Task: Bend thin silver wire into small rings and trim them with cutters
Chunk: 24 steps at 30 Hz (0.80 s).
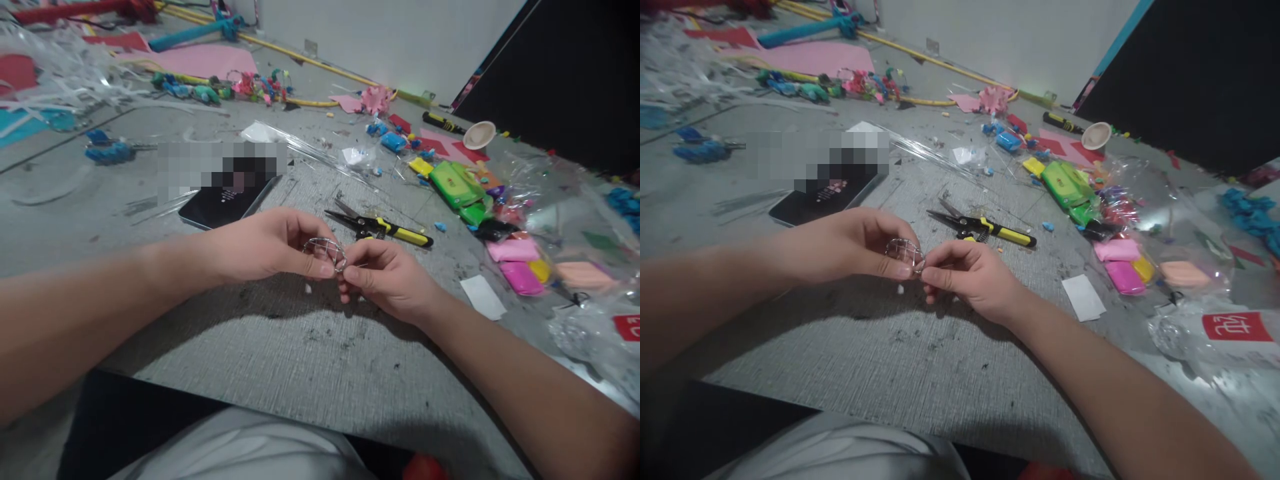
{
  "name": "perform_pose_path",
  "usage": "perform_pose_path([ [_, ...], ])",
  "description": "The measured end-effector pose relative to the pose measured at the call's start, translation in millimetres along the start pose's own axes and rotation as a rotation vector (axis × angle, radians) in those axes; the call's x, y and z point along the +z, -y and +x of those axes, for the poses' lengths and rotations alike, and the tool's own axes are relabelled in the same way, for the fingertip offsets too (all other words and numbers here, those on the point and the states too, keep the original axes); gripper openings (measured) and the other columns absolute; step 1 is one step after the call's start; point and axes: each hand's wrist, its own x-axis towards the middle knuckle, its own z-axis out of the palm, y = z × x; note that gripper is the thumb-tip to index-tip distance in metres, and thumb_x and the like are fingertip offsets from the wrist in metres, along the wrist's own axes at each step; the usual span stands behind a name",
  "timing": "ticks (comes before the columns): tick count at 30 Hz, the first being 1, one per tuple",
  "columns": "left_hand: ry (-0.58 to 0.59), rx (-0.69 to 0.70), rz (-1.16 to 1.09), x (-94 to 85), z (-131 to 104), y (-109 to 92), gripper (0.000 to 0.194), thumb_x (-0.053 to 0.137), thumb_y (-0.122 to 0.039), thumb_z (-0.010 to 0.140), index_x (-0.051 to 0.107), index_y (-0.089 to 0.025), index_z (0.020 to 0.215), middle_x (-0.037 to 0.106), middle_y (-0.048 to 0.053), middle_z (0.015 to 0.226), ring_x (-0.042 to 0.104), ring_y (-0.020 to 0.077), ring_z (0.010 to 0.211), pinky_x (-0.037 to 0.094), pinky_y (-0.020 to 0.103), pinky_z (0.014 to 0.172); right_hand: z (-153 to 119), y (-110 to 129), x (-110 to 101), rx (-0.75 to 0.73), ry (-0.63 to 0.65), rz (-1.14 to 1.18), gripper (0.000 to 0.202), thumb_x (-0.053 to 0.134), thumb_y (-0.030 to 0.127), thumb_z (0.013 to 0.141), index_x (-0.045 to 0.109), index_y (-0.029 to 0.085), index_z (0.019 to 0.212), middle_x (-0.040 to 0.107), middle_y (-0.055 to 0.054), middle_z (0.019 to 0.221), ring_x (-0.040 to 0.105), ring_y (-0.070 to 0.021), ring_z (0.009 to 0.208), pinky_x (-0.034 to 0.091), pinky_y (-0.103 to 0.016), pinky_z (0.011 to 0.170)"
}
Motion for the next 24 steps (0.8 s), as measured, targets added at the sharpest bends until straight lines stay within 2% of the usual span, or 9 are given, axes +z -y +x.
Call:
perform_pose_path([
  [5,0.055,-0.026,-0.035,3.7,-1,-2,0.015,0.081,-0.011,0.07,0.073,-0.019,0.08,0.075,-0.002,0.075,0.067,0.0099,0.067,0.053,0.02,0.066,-1,-1,1,-0.051,0.027,-0.033,0.021,0.09,0.033,0.074,0.073,0.021,0.076,0.068,0.002,0.074,0.063,-0.0103,0.061,0.051,-0.023,0.057],
  [8,0.028,-0.012,-0.028,2.4,0,-2,0.014,0.081,-0.012,0.07,0.072,-0.018,0.079,0.074,-0.002,0.073,0.067,0.0099,0.065,0.052,0.02,0.064,0,0,3,-0.034,0.002,-0.008,0.022,0.09,0.033,0.075,0.071,0.021,0.077,0.067,0.003,0.068,0.062,-0.0101,0.059,0.052,-0.022,0.057],
  [12,-0.069,0.019,0.051,-0.2,1,-2,0.012,0.081,-0.018,0.07,0.071,-0.017,0.077,0.072,-0.001,0.07,0.066,0.0108,0.064,0.051,0.021,0.062,2,3,5,0.081,-0.11,0.1,0.034,0.093,0.034,0.069,0.069,0.02,0.088,0.071,0.002,0.073,0.067,-0.0119,0.063,0.055,-0.023,0.057],
  [16,-0.108,0.067,0.141,0.5,3,-2,0.01,0.079,-0.017,0.073,0.071,-0.017,0.078,0.073,0.0,0.072,0.066,0.0108,0.066,0.05,0.021,0.062,4,5,7,0.15,-0.259,0.228,0.041,0.094,0.023,0.065,0.065,0.018,0.093,0.072,0.001,0.075,0.071,-0.0125,0.068,0.056,-0.019,0.059],
  [24,-0.132,0.091,0.259,4.4,3,0,0.009,0.077,-0.019,0.076,0.073,-0.016,0.083,0.074,0.0,0.076,0.064,0.0107,0.067,0.048,0.022,0.063,0,8,24,0.281,-0.487,0.319,0.019,0.083,0.009,0.069,0.07,0.014,0.082,0.069,-0.001,0.069,0.064,-0.0079,0.058,0.054,-0.015,0.053],
])
